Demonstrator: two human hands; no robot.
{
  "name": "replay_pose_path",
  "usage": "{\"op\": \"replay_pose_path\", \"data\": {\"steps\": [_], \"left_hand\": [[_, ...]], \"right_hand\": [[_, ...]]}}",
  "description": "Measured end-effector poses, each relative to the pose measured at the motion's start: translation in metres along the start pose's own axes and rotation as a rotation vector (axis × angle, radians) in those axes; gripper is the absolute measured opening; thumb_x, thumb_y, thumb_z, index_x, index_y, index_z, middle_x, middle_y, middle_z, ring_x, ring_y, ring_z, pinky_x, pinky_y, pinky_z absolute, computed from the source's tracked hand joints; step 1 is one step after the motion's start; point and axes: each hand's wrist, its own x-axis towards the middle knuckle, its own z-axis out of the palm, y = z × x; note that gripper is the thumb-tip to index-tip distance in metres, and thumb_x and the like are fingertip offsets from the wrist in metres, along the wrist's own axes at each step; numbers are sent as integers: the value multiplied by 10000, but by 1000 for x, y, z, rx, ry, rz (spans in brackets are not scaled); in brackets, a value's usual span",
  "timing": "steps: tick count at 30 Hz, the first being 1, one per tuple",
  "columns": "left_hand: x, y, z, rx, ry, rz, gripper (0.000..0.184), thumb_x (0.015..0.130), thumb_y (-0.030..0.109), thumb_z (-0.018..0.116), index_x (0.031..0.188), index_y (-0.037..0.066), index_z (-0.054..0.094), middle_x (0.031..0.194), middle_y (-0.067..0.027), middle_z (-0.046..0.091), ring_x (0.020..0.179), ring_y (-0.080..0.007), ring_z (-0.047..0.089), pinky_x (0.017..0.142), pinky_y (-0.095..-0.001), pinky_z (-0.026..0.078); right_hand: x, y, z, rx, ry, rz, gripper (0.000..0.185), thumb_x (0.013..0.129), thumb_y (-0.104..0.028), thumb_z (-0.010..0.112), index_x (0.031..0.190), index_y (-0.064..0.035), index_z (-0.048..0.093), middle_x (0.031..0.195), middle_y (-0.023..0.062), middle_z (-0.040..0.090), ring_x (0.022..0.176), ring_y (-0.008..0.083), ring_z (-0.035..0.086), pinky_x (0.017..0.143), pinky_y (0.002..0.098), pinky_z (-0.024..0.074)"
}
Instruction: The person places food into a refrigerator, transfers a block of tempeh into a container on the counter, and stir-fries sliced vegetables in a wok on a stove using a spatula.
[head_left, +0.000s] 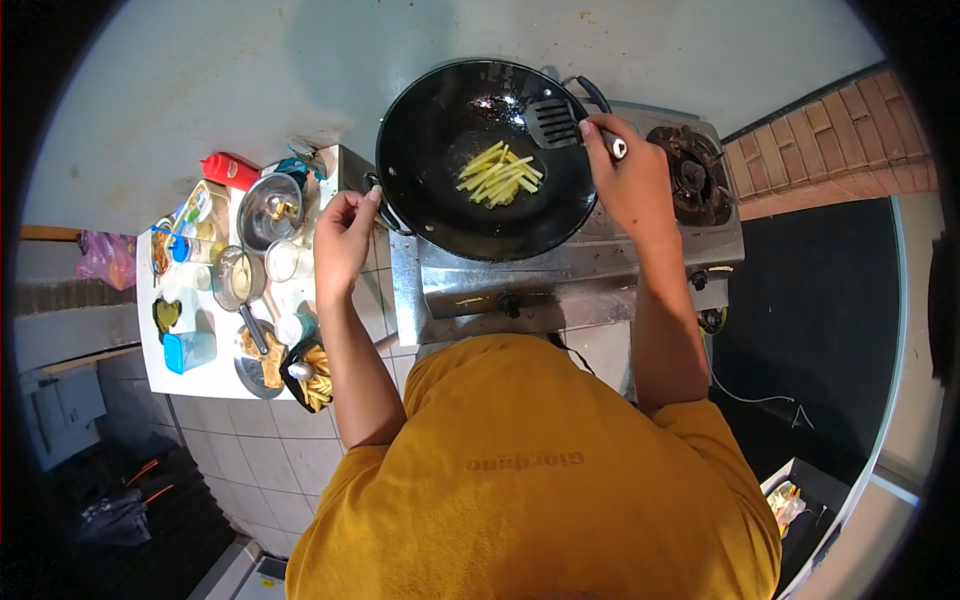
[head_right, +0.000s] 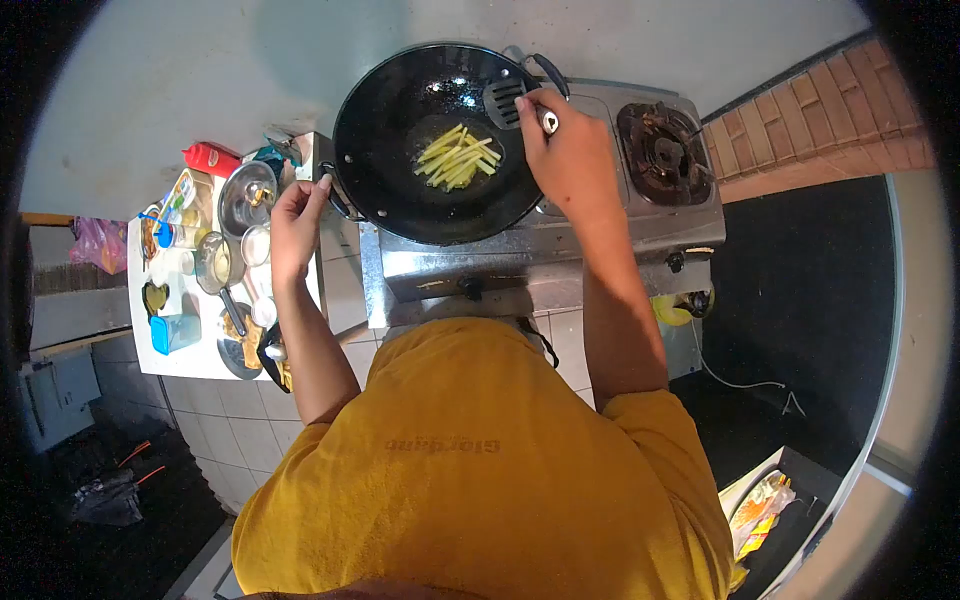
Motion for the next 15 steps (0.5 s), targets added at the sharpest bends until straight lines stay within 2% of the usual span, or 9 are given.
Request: {"op": "replay_pose_path", "data": {"steps": [2,4,7,11,13,15], "left_hand": [[-1,1,0,3,6,6,265,928,233,654,758,51,565,636,84,444,587,-18,362,524,-196,282],[-1,1,-1,59,22,5,270,928,239,655,761,45,567,640,82,446,593,-21,365,532,-198,287],[-3,2,-2,67,12,-20,273,926,242,657,765,39,571,642,79,445,597,-20,363,535,-196,288],[-4,5,0,51,10,-10,270,927,235,656,766,34,574,649,75,456,605,-21,370,540,-193,294],[-3,4,1,62,23,47,259,927,225,655,776,29,580,658,72,474,610,-22,384,544,-192,302],[-3,6,0,61,29,43,254,928,221,653,781,27,582,661,71,479,610,-22,389,543,-193,305]], "right_hand": [[0,0,2,-46,27,6,198,892,-257,627,893,-63,669,699,186,650,666,381,647,595,418,512],[1,-5,8,-320,112,23,239,888,-285,586,858,-62,667,700,199,647,678,393,647,612,463,516],[7,-16,17,-452,77,113,291,886,-310,535,832,-58,671,706,213,643,703,404,645,642,501,512],[17,-2,41,-386,12,87,327,895,-307,497,814,-42,671,720,214,645,719,412,638,663,515,504],[21,3,46,-134,-19,110,335,899,-307,508,776,-35,658,718,207,644,720,418,630,661,502,500],[16,-2,43,-86,37,64,324,903,-298,522,771,-33,652,702,204,636,702,418,624,642,490,497]]}}
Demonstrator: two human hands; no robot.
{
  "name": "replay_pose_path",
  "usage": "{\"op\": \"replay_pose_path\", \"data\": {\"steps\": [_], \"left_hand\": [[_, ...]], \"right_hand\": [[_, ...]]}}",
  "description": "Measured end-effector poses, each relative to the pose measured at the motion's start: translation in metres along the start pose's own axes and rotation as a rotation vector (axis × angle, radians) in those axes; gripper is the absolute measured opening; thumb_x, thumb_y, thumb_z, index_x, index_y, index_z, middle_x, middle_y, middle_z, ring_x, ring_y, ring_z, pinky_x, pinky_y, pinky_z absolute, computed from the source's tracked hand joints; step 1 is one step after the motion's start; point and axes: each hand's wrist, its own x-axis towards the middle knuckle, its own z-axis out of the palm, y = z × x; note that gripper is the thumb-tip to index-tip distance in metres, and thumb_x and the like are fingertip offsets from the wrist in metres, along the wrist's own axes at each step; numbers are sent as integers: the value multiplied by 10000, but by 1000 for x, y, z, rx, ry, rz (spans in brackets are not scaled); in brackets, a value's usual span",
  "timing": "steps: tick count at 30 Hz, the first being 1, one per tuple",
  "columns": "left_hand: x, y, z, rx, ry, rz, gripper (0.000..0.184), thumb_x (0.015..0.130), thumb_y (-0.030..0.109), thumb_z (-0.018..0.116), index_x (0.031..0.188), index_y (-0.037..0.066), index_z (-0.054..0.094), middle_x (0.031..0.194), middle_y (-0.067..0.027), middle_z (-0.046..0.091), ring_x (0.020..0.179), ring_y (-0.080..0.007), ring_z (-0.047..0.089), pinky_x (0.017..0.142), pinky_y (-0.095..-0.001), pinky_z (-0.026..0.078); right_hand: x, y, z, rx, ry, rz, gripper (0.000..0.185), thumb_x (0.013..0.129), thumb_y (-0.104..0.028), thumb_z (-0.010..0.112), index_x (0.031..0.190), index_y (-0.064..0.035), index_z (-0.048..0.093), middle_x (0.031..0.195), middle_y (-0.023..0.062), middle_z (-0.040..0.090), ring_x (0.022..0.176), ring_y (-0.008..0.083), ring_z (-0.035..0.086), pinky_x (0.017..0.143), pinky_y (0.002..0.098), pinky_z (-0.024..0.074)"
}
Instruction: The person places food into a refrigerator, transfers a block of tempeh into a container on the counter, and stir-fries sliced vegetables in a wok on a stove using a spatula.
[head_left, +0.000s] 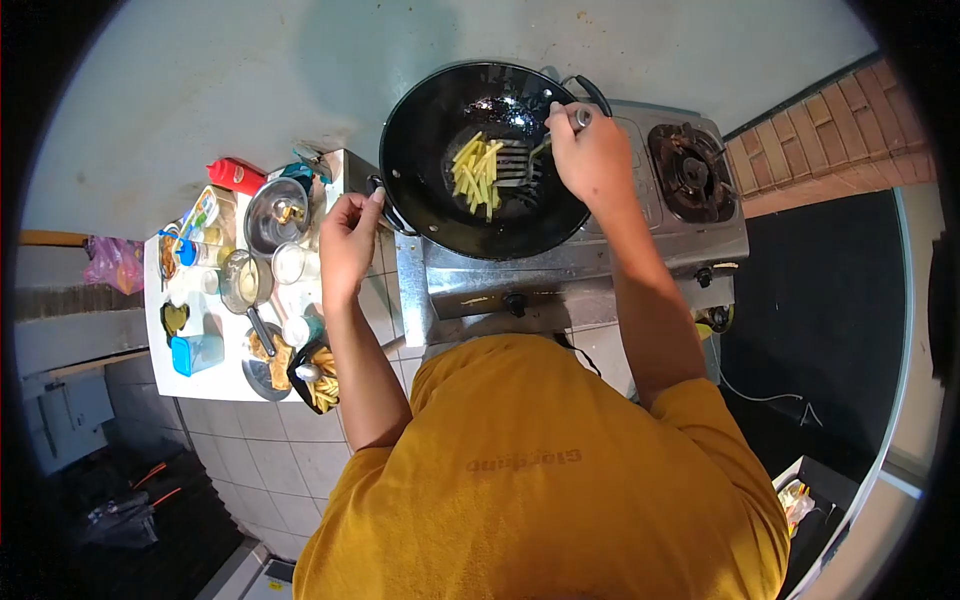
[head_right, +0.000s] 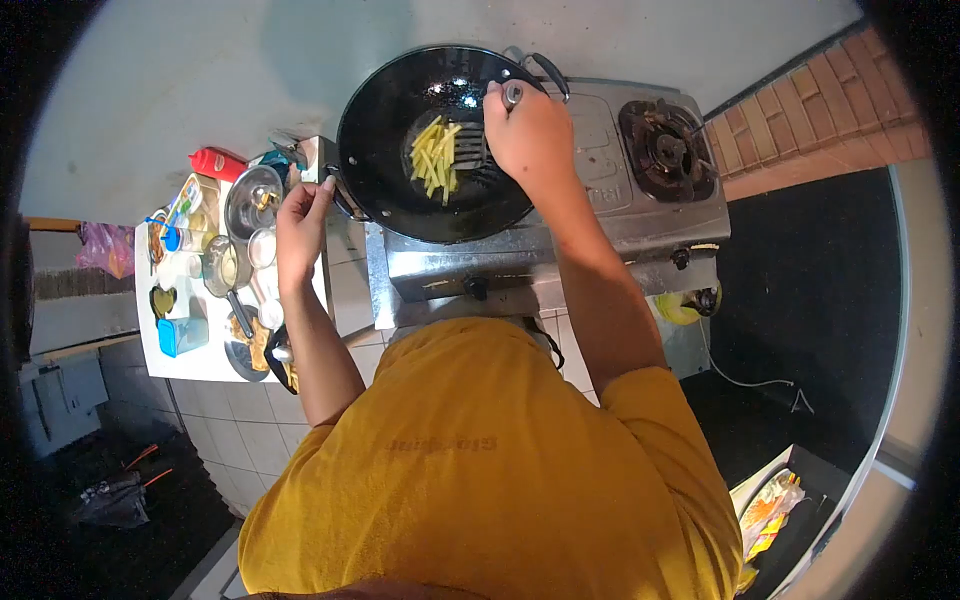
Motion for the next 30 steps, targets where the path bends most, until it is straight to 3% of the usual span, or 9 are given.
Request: {"op": "replay_pose_path", "data": {"steps": [5,8,10,12,15,23,25,30], "left_hand": [[0,-4,0,-44,-12,0,251,928,217,652,781,27,580,653,70,477,602,-22,390,535,-196,303],[1,-2,1,-40,-12,-17,252,929,217,651,775,32,576,644,73,464,594,-19,378,527,-196,292],[1,-3,0,-29,-23,-31,251,930,218,648,772,39,574,639,78,453,590,-16,368,522,-194,281],[1,-1,-1,-26,-25,-39,250,931,219,648,773,40,575,639,78,452,589,-16,368,522,-194,280],[1,-4,-1,-46,-22,-37,249,932,220,646,774,41,575,638,79,448,589,-15,366,522,-193,280],[3,-6,-2,-24,-28,-5,253,935,213,638,762,44,566,640,80,443,593,-17,362,527,-194,285],[3,-7,-4,-31,-65,-37,244,932,243,652,807,39,604,722,73,507,661,-26,389,580,-195,308],[-1,-1,0,-20,-18,-36,265,934,220,643,756,41,562,641,78,445,592,-19,359,525,-196,285]], "right_hand": [[-15,-27,-19,185,70,-148,280,909,-262,573,755,-36,637,636,192,603,638,402,608,572,441,478],[-20,-25,-16,261,30,-162,252,907,-241,593,757,-43,636,609,184,587,594,389,595,533,416,464],[-24,-16,-8,334,-116,-154,256,905,-253,597,754,-50,636,618,186,591,599,391,599,529,411,464],[-25,-12,-8,232,-142,-147,243,904,-255,595,773,-57,642,626,191,596,604,403,601,529,426,469],[-20,-6,-13,34,48,-187,222,904,-260,587,805,-72,650,612,197,598,598,419,599,547,459,485],[-17,17,-5,-38,109,-67,256,909,-267,571,833,-38,659,631,181,621,600,396,617,564,451,482],[-15,23,3,170,75,3,270,913,-271,570,825,-31,656,659,181,627,628,374,630,579,429,479],[-24,-6,-16,346,38,4,257,908,-257,589,808,-28,649,660,177,620,623,358,625,570,399,469]]}}
